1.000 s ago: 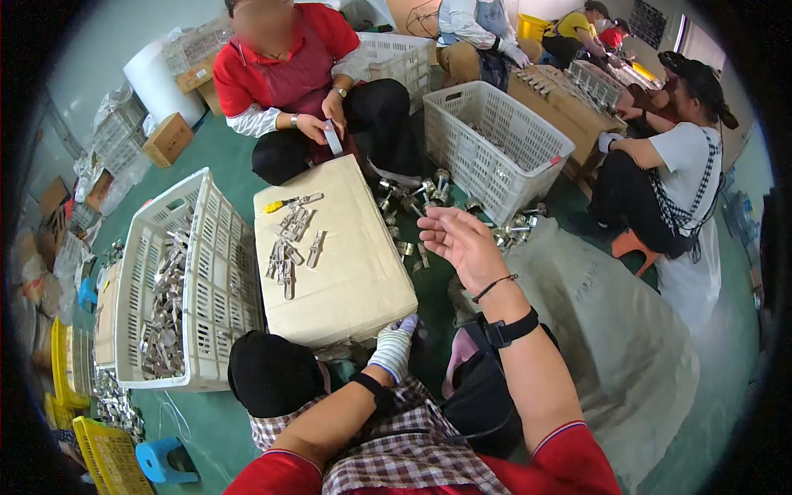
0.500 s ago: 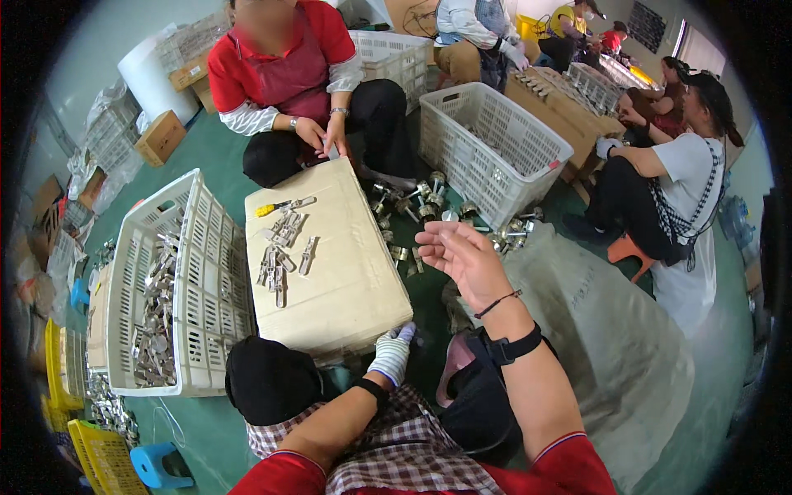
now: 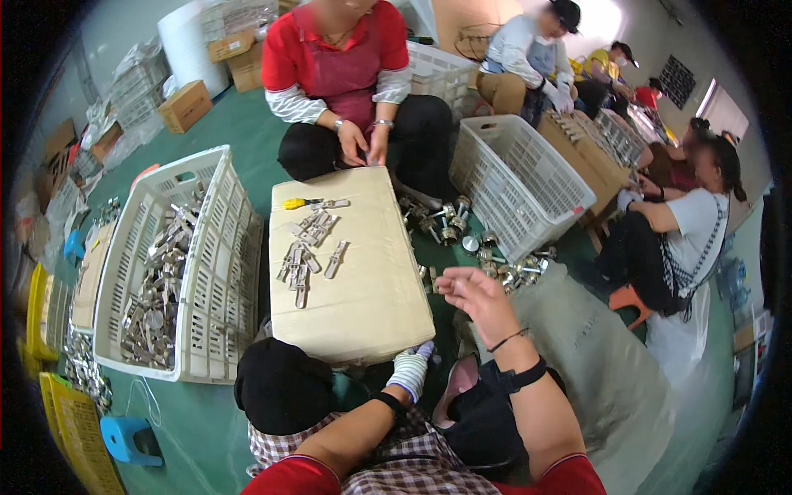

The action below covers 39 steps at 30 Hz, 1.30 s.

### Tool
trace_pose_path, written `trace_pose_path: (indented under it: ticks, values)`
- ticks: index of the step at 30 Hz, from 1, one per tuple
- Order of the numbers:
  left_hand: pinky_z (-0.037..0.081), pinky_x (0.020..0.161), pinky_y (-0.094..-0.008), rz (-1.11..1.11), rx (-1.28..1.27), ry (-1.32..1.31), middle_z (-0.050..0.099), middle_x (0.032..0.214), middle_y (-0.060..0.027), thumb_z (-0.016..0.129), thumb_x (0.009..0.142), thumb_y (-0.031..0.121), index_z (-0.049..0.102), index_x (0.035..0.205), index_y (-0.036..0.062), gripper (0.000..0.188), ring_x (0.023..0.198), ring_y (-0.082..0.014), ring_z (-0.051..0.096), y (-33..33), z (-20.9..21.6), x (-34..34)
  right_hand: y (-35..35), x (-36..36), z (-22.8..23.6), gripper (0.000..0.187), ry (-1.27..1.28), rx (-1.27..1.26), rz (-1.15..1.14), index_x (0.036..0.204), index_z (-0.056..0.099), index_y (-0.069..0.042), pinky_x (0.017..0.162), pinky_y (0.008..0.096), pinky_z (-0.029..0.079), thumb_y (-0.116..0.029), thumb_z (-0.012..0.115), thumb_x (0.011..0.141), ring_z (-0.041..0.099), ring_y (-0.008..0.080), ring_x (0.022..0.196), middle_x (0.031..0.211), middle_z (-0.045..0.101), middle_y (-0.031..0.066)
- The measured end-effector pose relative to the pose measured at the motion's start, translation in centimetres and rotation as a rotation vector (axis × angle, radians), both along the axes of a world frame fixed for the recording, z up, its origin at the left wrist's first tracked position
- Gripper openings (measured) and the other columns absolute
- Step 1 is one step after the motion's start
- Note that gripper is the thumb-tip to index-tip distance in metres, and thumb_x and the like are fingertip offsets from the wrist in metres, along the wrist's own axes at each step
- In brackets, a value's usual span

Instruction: Assembling and inspecting metal hardware components (cabinet hinges/brackets) in a manufacturing facility.

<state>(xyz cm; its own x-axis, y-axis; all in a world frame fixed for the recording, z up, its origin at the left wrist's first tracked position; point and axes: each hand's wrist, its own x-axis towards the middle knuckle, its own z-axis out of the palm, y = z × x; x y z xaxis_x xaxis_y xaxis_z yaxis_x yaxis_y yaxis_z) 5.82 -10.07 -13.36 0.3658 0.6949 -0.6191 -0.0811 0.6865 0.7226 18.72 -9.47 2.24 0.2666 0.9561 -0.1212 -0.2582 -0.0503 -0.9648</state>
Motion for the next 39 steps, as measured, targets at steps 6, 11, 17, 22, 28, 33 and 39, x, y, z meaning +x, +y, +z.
trace_pose_path:
  ticks: [6,11,17,22,28,33,39]
  values:
    - [0.04,0.087,-0.0305,-0.049,0.114,-0.072,0.058,0.114,-0.0085,0.055,0.086,0.021,0.054,0.116,0.0032,0.035,0.099,-0.0201,0.053,0.1,-3.8,-0.4,3.7,-5.1,-1.2,0.054,-0.589,-0.088,0.469,0.128,0.041,-0.004,0.099,0.0358,0.034,-0.019,0.062,0.081,0.044,0.0223,0.117,0.128,0.044,0.0117]
    - [0.04,0.088,-0.0333,-0.135,0.158,-0.047,0.057,0.114,-0.0115,0.054,0.086,0.022,0.055,0.115,0.0041,0.034,0.101,-0.0249,0.053,0.3,-2.0,-0.8,12.3,-10.0,-3.0,0.074,-1.315,0.084,0.65,0.135,0.035,-0.017,0.103,0.0514,0.023,-0.047,0.064,0.074,0.022,0.0385,0.129,0.142,0.025,0.0128]
    - [0.044,0.081,-0.0331,-0.136,-0.088,-0.151,0.06,0.108,-0.0124,0.052,0.088,0.02,0.056,0.111,0.0012,0.03,0.095,-0.024,0.056,0.1,-3.0,-1.0,23.7,-16.5,-5.6,0.084,-1.542,-0.099,0.725,0.136,0.031,-0.031,0.098,0.0673,0.011,-0.064,0.06,0.065,0.009,0.0432,0.132,0.148,0.011,0.0082]
    - [0.048,0.064,-0.0261,-0.174,-0.226,-0.417,0.059,0.094,-0.0097,0.046,0.091,0.015,0.05,0.112,0.0068,0.023,0.081,-0.0184,0.059,0.6,-3.3,-2.0,29.2,-19.1,-6.5,0.087,-1.625,-0.234,0.698,0.136,0.031,-0.034,0.099,0.0637,0.014,-0.069,0.058,0.062,0.004,0.0386,0.135,0.149,0.009,0.0068]
    - [0.045,0.081,-0.03,-0.025,-0.32,-0.529,0.055,0.109,-0.0102,0.041,0.093,0.015,0.047,0.117,0.0034,0.027,0.096,-0.0199,0.053,-0.8,-4.5,0.0,28.3,-17.3,-6.8,0.084,-1.695,-0.233,0.778,0.134,0.033,-0.036,0.099,0.0605,0.02,-0.067,0.059,0.061,0.01,0.0347,0.135,0.147,0.017,0.0052]
    - [0.047,0.076,-0.0294,-0.058,-0.278,-0.337,0.06,0.101,-0.0116,0.048,0.089,0.014,0.053,0.112,0.0,0.027,0.087,-0.0203,0.058,-0.1,-4.1,-0.7,24.6,-16.3,-7.4,0.079,-1.775,-0.093,0.862,0.133,0.034,-0.037,0.099,0.0613,0.02,-0.065,0.058,0.063,0.012,0.0329,0.135,0.145,0.022,0.0026]
    - [0.04,0.088,-0.0312,-0.119,0.052,-0.15,0.058,0.114,-0.0142,0.052,0.087,0.026,0.053,0.118,0.0026,0.039,0.104,-0.0257,0.054,-0.3,-8.9,0.4,21.8,-15.3,-6.8,0.072,-1.662,-0.029,0.868,0.134,0.033,-0.033,0.101,0.0612,0.018,-0.06,0.054,0.071,0.016,0.0335,0.133,0.145,0.022,0.0036]
